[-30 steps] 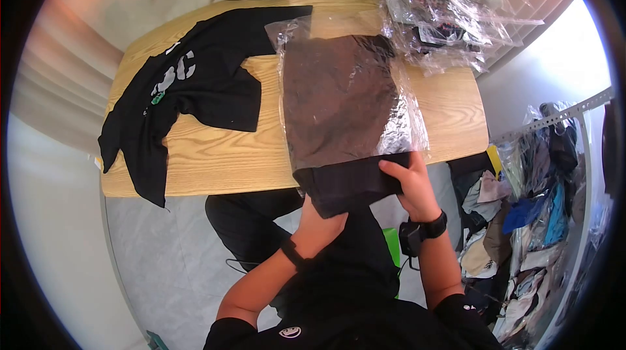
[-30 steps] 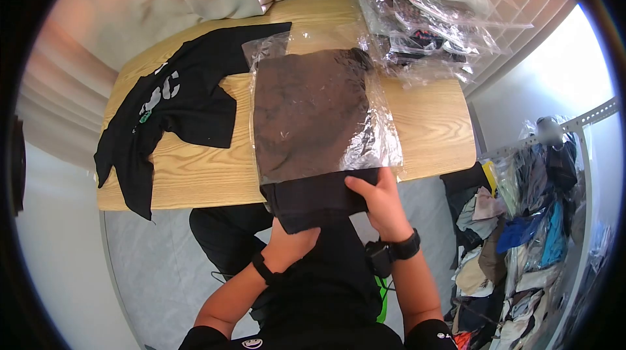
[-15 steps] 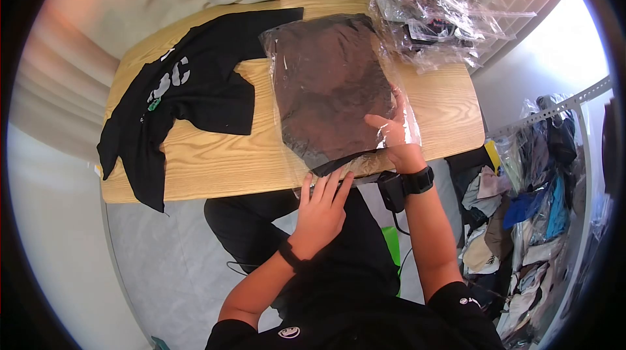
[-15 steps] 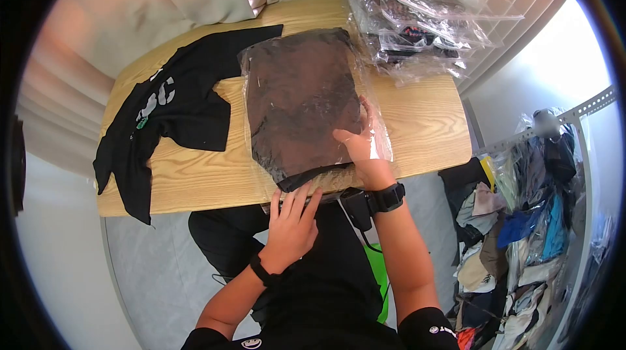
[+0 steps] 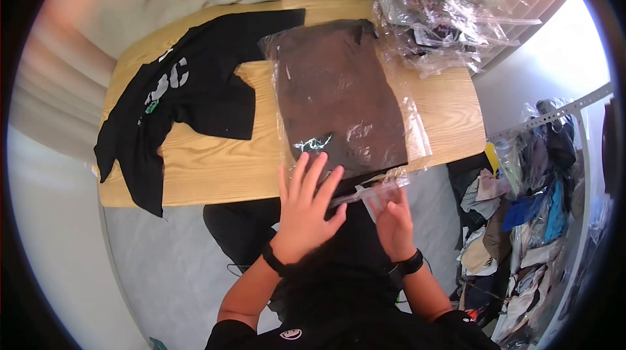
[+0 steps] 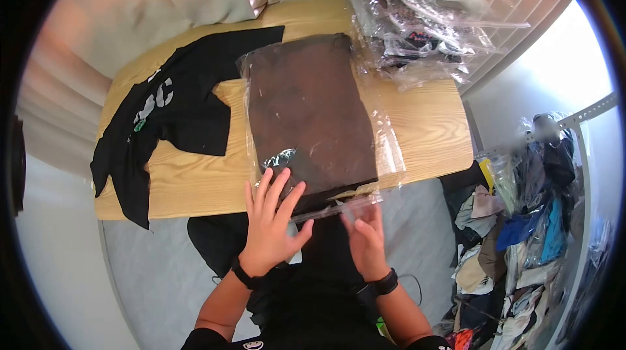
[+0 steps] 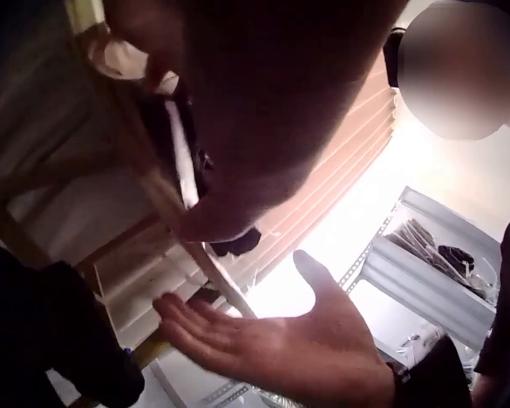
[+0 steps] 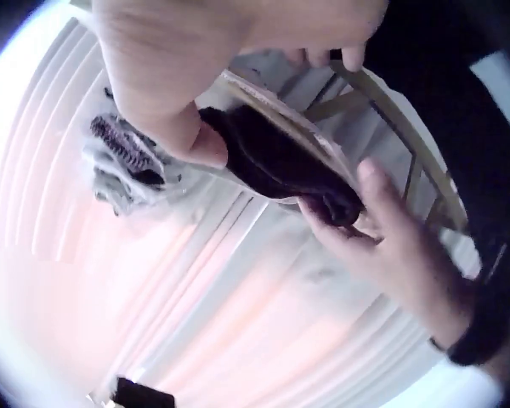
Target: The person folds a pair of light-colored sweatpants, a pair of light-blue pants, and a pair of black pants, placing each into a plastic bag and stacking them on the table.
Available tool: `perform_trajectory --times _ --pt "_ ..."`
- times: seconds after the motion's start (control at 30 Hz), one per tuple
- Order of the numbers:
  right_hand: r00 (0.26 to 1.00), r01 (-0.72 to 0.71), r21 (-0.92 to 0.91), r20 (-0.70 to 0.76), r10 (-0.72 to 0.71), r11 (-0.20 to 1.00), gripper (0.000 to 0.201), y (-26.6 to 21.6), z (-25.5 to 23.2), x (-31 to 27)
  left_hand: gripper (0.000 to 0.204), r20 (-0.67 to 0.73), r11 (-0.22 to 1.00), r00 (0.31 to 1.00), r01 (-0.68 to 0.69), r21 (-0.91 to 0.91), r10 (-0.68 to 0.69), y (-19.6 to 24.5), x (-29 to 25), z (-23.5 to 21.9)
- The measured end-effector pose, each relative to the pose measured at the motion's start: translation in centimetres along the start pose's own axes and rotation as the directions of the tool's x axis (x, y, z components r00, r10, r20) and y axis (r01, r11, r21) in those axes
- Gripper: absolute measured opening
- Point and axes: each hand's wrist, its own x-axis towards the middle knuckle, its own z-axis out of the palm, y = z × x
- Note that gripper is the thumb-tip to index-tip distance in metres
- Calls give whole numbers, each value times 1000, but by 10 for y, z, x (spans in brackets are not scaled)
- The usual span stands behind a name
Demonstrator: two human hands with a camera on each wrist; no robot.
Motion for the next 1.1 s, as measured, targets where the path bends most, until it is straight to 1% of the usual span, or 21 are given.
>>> perform_trajectory --times 0.03,0.07,0.1,0.2,0.37,0.43,0.47,0.5,0.53,0.57,0.6,0.67,0.73,0.8,0.87,0.93,0.97,1.0,1.03,1.07,1.1 --pt "974 -162 156 185 132 975 69 -3 0 4 61 37 1000 999 7 6 -7 -3 0 7" --pt "896 -341 269 384 224 901 71 -5 1 8 62 73 1000 997 15 15 -16 -6 -2 13" --pt "869 -385 274 429 246 881 67 -9 3 9 62 75 1000 997 4 3 -4 -4 -5 14" --pt "868 -403 328 433 243 855 61 -9 0 5 62 92 999 995 -43 18 41 9 -16 11" --pt "863 -471 195 303 404 860 52 -38 17 -9 63 150 976 978 -113 -186 142 32 -43 11" --pt "930 -342 -128 95 355 931 46 -44 20 -10 54 118 919 978 -117 -376 173 35 -50 8" --pt "932 -338 -128 91 350 933 46 -48 17 -10 47 76 861 980 -121 -493 181 34 -53 6" --pt "931 -356 -136 26 363 924 44 -53 10 -10 47 74 858 980 -127 -497 187 29 -61 9" --pt "928 -373 -142 -36 372 917 42 -59 5 -9 38 -30 815 983 -169 -554 183 22 -71 13" --pt "945 -323 -100 15 326 941 42 -70 6 -12 30 -134 768 976 -217 -602 170 15 -79 16" --pt "960 -262 -163 62 274 951 49 -84 3 -14 19 -165 796 977 -204 -570 132 13 -81 13" --pt "959 5 -315 271 85 949 58 -103 -6 -18 27 -84 873 980 -199 -446 180 -4 -88 16" --pt "845 41 -381 507 171 924 71 -133 1 -17 22 -48 893 973 -225 -390 224 -14 -78 14" --pt "764 121 -390 624 165 913 73 -151 16 -4 19 -128 917 942 -333 -221 311 -28 -62 20" --pt "685 90 -254 718 125 963 69 -178 56 9 15 -146 905 925 -374 -202 350 -36 -43 18" --pt "746 184 -359 657 108 915 58 -206 91 29 10 -170 941 931 -335 -40 324 -44 -31 25" --pt "796 169 -453 586 149 875 42 -217 91 58 8 -151 976 968 -210 -51 201 -43 -24 25" --pt "721 367 -557 676 150 745 29 -246 109 87 18 -105 986 986 -142 -83 133 -39 -5 17" --pt "718 377 -550 682 139 746 29 -264 131 105 23 -145 991 984 -112 -73 101 -38 5 14" --pt "606 509 -256 785 -131 822 25 -280 156 117 28 -186 995 980 -81 -64 68 -39 12 12" --pt "458 595 62 793 -402 801 22 -297 178 130 28 -197 994 978 -87 -59 74 -41 13 12"
